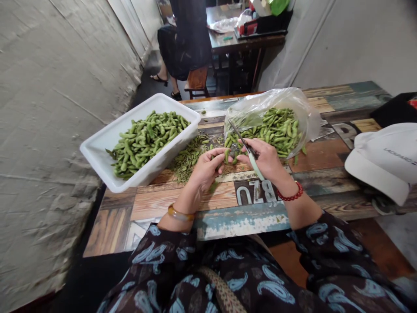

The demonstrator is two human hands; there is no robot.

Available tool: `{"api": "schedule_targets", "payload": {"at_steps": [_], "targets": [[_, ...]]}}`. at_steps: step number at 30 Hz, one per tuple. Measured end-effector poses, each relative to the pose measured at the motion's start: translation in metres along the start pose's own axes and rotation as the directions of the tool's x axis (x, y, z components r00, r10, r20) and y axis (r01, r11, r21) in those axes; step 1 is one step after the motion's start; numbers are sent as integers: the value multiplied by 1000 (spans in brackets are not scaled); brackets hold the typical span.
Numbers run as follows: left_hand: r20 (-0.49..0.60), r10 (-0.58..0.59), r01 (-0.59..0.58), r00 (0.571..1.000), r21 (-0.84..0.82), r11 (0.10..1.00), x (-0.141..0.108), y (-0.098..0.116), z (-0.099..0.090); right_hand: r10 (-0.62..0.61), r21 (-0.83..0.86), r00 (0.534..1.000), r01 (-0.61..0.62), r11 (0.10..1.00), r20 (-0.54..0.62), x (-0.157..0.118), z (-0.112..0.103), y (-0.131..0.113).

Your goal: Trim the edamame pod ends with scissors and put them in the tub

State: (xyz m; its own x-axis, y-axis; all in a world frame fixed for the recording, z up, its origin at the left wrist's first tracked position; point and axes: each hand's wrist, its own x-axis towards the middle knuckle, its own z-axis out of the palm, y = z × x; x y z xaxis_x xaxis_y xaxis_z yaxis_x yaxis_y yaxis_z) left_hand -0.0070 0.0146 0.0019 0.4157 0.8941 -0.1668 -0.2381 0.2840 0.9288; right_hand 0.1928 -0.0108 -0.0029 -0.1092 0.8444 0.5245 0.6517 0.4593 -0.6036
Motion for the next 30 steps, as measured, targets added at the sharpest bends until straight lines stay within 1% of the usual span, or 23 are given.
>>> {"api": "schedule_targets", "payload": {"at_steps": [2,4,9,12,14,16,22,26,30], "targets": [[-11,-19,18,1000,-63,998,-1,2,1,0,5,1000,0,1000,-2,0,0,-1],[-23,-23,21,999,-89,996,-2,3,1,-10,14,1000,10,1000,4,-1,0,-2],[-87,23,-28,996,-50,998,-3,7,0,-56,13,998,55,998,42,-2,2,-1],[-141,58,-66,988,-50,997,-3,8,-3,-85,8,992,84,996,97,-3,2,-1],[-156,76,-84,985,-47,995,-3,9,-3,-100,19,983,98,995,153,-4,3,-2],[-150,92,-95,984,-10,995,-3,9,-4,-115,29,974,112,993,196,-4,3,-3],[-140,181,-163,973,130,978,0,-1,-5,-128,6,961,130,991,247,-6,4,-5],[-135,226,-201,965,177,963,1,-7,-8,-133,-8,960,139,990,248,-6,3,-7],[-132,266,-228,955,247,942,1,-6,-8,-128,-21,959,137,990,252,-6,2,-8]]}}
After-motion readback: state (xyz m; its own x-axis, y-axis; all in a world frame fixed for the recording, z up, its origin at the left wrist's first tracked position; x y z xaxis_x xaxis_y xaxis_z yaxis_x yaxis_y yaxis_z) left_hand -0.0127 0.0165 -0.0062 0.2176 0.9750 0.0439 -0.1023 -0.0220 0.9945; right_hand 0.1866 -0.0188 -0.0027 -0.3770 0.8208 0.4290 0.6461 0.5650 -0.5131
